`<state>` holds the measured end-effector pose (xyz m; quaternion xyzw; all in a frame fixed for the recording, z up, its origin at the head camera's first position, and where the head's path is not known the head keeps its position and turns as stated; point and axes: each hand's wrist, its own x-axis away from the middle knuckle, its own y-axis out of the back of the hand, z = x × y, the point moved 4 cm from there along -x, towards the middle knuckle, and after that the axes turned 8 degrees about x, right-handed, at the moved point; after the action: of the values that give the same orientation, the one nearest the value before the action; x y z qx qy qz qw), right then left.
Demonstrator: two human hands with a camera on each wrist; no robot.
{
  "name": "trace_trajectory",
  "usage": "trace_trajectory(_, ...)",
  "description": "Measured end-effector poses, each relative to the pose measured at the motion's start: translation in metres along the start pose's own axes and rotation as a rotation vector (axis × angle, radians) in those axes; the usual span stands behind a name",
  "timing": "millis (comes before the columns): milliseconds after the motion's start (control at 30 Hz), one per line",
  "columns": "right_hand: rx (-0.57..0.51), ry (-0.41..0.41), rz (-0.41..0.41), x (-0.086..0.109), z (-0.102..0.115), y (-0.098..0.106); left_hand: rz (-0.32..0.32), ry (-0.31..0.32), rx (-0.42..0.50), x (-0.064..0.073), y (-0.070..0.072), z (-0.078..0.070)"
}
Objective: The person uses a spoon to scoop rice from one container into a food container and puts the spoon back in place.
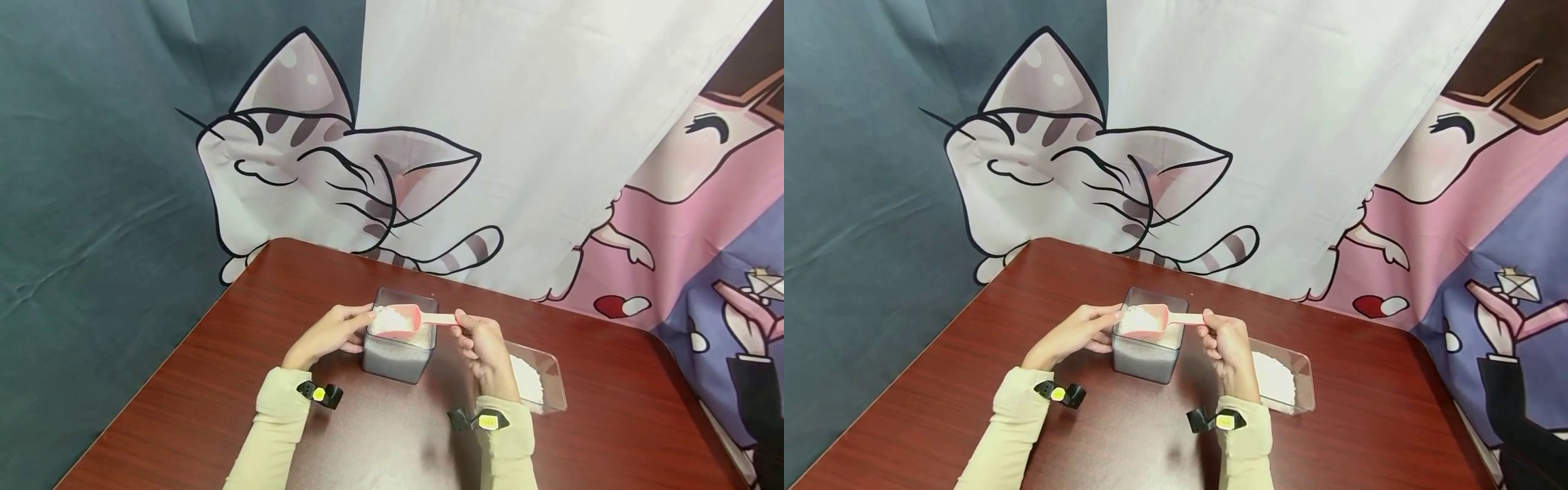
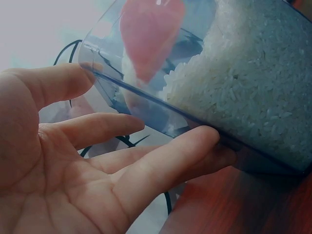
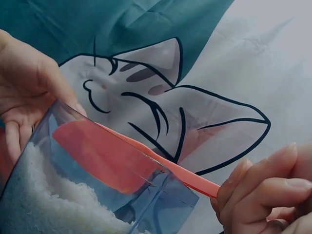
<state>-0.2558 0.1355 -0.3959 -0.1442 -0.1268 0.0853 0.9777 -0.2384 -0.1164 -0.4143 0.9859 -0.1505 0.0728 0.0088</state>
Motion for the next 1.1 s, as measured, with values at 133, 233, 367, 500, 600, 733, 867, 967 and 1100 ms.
trace_trajectory(133, -0.029, -0.003, 0.023, 0.001, 0.000, 0.001, -0.002, -0.001, 0.001, 0.000, 0.000, 0.000)
trace_trajectory(233, -0.036, -0.013, 0.043, 0.001, 0.000, 0.002, -0.001, -0.005, 0.000, 0.001, -0.001, -0.001)
trace_trajectory(367, -0.056, -0.024, 0.080, 0.000, -0.001, 0.004, 0.000, -0.009, -0.002, 0.001, -0.001, -0.002)
trace_trajectory(500, -0.084, -0.037, 0.098, 0.000, 0.000, 0.009, -0.007, -0.002, -0.008, 0.001, -0.002, -0.002)
trace_trajectory(600, -0.097, -0.038, 0.103, 0.001, 0.001, 0.014, -0.007, 0.001, -0.011, 0.001, -0.002, -0.003)
trace_trajectory(733, -0.105, -0.033, 0.110, 0.001, 0.003, 0.017, -0.006, -0.003, -0.013, 0.001, -0.002, -0.003)
trace_trajectory(867, -0.101, -0.038, 0.105, 0.001, 0.003, 0.018, -0.006, -0.004, -0.007, 0.001, -0.001, -0.003)
trace_trajectory(967, -0.088, -0.036, 0.095, 0.002, 0.004, 0.019, 0.001, -0.010, 0.000, 0.001, -0.001, -0.001)
trace_trajectory(1100, -0.081, -0.027, 0.095, 0.003, 0.004, 0.019, 0.011, -0.020, 0.007, 0.000, -0.001, 0.000)
